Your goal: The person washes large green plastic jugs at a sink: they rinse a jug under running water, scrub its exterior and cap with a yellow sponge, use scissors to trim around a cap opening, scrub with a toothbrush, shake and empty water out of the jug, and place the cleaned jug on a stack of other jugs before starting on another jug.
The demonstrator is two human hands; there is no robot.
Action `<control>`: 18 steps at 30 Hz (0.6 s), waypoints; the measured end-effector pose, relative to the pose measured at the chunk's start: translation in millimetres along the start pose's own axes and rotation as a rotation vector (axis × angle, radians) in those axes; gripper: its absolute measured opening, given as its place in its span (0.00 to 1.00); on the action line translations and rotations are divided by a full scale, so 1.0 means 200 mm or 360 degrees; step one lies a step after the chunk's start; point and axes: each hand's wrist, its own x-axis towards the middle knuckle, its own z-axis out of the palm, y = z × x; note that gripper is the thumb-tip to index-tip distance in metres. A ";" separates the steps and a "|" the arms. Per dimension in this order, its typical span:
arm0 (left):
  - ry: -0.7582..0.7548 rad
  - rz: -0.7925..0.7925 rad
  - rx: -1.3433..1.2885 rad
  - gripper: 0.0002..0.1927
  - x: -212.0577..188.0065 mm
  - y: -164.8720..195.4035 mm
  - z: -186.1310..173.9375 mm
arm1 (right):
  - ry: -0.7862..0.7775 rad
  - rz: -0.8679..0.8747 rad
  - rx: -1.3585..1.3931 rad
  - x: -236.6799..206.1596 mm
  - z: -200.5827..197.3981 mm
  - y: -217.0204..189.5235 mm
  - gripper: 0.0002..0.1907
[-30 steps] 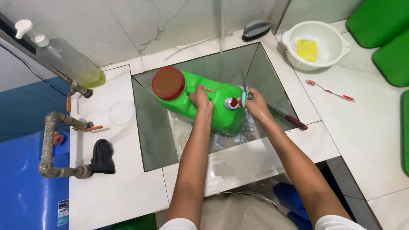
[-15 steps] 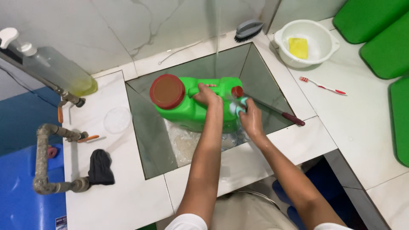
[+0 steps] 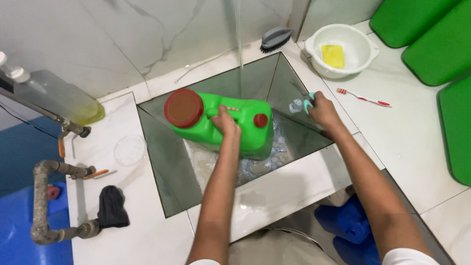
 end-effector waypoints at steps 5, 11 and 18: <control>-0.0349 -0.0289 0.0305 0.02 0.03 0.13 -0.19 | -0.0179 0.0053 -0.0078 0.05 -0.11 0.27 0.25; -0.0480 -0.0693 0.1483 0.02 0.08 0.49 -0.48 | -0.0770 0.0442 -0.0877 0.02 -0.33 0.70 0.30; -0.1013 0.0139 0.2676 0.27 -0.10 0.51 -0.40 | 0.0074 -0.0334 -0.0173 0.71 -0.32 0.54 0.20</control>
